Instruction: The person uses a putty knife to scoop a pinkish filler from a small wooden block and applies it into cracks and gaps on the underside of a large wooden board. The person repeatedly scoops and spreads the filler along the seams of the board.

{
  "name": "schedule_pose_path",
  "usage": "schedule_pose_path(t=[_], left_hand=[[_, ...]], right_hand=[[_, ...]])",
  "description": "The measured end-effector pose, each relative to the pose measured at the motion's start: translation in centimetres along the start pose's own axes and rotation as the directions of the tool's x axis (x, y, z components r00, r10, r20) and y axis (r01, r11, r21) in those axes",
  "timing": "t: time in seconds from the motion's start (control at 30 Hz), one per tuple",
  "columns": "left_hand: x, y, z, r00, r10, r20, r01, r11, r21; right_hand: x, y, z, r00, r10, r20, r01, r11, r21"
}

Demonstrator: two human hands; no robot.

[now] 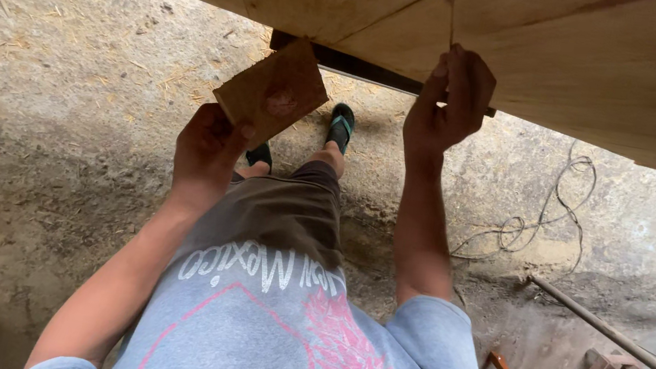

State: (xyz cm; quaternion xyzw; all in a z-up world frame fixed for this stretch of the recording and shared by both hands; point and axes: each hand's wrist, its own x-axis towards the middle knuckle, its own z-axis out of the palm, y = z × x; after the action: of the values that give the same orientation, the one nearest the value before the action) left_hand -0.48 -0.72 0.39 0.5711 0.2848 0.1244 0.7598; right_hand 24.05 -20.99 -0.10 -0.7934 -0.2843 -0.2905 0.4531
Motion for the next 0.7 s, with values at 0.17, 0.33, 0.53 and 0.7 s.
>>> schedule_pose_path(t=[0.17,0.33,0.53,0.7], left_hand=[[-0.2,-0.3,-0.3,1.0,-0.007,-0.014,0.008,0.997,0.079],[-0.1,-1.0,0.0,1.0,-0.001,-0.007,0.002,0.998,0.056],[-0.3,-1.2,0.1,1.0,0.004,0.0,-0.004,1.0,0.023],[0.1,-1.2,0.1,0.998,-0.042,-0.039,0.05,0.971,0.235]], right_hand=[[-1.2,-0.1,3.7,0.993,-0.089,-0.084,0.088,0.996,-0.01],[-1.6,1.9,5.9,0.979,-0.15,-0.137,0.162,0.983,0.083],[-0.6,3.2,0.5,0.989,-0.145,-0.03,0.144,0.988,-0.049],[-0.9,2.0,-1.5,0.975,-0.211,0.064,0.21,0.977,0.021]])
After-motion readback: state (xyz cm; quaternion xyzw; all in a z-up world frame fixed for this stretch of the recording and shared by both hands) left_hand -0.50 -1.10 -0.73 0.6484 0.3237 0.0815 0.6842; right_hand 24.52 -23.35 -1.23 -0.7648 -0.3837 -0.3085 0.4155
